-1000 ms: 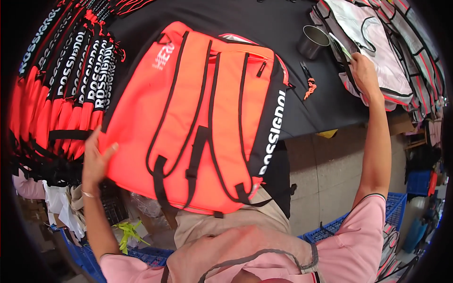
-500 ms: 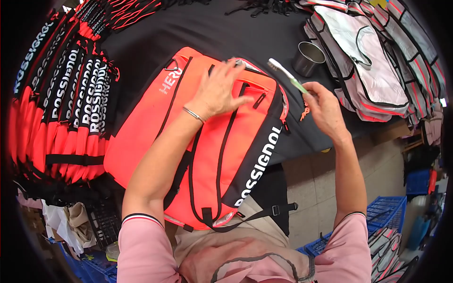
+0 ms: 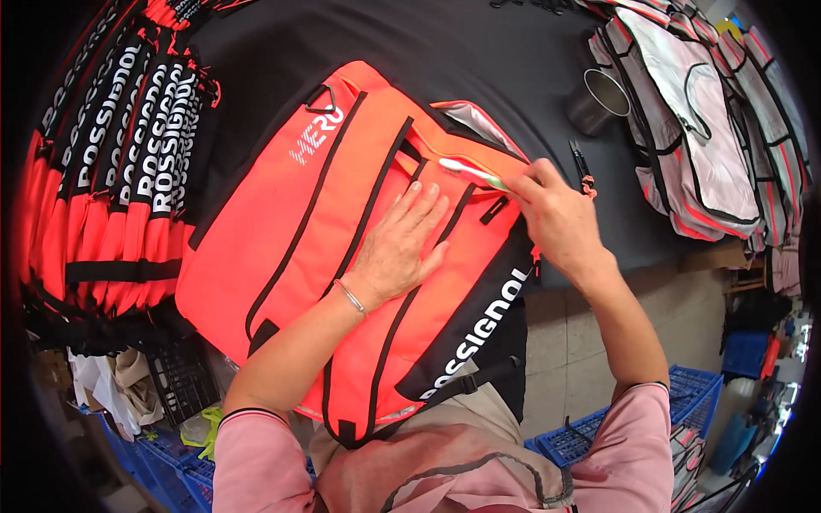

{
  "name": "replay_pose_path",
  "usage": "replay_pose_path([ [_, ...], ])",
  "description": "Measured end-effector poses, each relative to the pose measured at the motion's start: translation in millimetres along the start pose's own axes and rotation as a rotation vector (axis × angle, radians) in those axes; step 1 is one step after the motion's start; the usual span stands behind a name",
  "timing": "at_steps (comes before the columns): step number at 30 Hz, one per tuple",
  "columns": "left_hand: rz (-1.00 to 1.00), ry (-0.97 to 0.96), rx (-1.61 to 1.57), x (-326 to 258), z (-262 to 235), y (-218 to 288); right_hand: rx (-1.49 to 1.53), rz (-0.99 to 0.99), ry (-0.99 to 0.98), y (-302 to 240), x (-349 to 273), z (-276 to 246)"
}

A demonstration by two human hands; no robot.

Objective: Assembling, inspecting, and trimming various parts of a backpack at a manufacturing station.

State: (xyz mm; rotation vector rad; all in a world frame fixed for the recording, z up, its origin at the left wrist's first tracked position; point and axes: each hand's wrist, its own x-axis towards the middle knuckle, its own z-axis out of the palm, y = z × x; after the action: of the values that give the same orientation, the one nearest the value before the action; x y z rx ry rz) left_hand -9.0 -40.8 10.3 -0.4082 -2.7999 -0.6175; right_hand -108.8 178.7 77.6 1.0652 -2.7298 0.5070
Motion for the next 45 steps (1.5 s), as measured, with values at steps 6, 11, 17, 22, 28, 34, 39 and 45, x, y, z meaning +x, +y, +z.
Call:
replay_pose_path([
  [6, 0.011, 0.01, 0.002, 2.8, 2.9, 2.3, -0.159, -0.157, -0.091, 2.9, 30.3, 17.1],
  [11, 0.004, 0.001, -0.011, -2.8, -0.1, -0.4, -0.22, -0.166, -0.209, 14.4, -2.6, -25.2],
  [17, -0.009, -0.006, -0.004, -0.5, 2.5, -0.8, -0.233, -0.233, -0.072, 13.4, 5.5, 0.2],
  [22, -0.01, -0.027, 0.006, -7.8, -3.5, -3.2, -0.247, -0.193, -0.262, 16.7, -16.0, -40.7],
  [28, 0.088, -0.063, -0.049, 3.4, 20.2, -4.8, -0.135, -0.203, -0.213, 38.0, 4.6, 14.6],
  [34, 0.068, -0.099, -0.015, -26.1, -4.4, 2.7, -0.078, -0.23, -0.196, 2.1, 2.6, 3.2],
  [39, -0.041, -0.07, -0.278, 6.6, -4.1, -13.5, -0.107, -0.112, -0.145, 25.5, -44.1, -7.7],
  [45, 0.062, 0.212, 0.089, 70.1, -83.2, -10.0, 0.004, -0.167, -0.127, 7.9, -32.5, 4.1],
])
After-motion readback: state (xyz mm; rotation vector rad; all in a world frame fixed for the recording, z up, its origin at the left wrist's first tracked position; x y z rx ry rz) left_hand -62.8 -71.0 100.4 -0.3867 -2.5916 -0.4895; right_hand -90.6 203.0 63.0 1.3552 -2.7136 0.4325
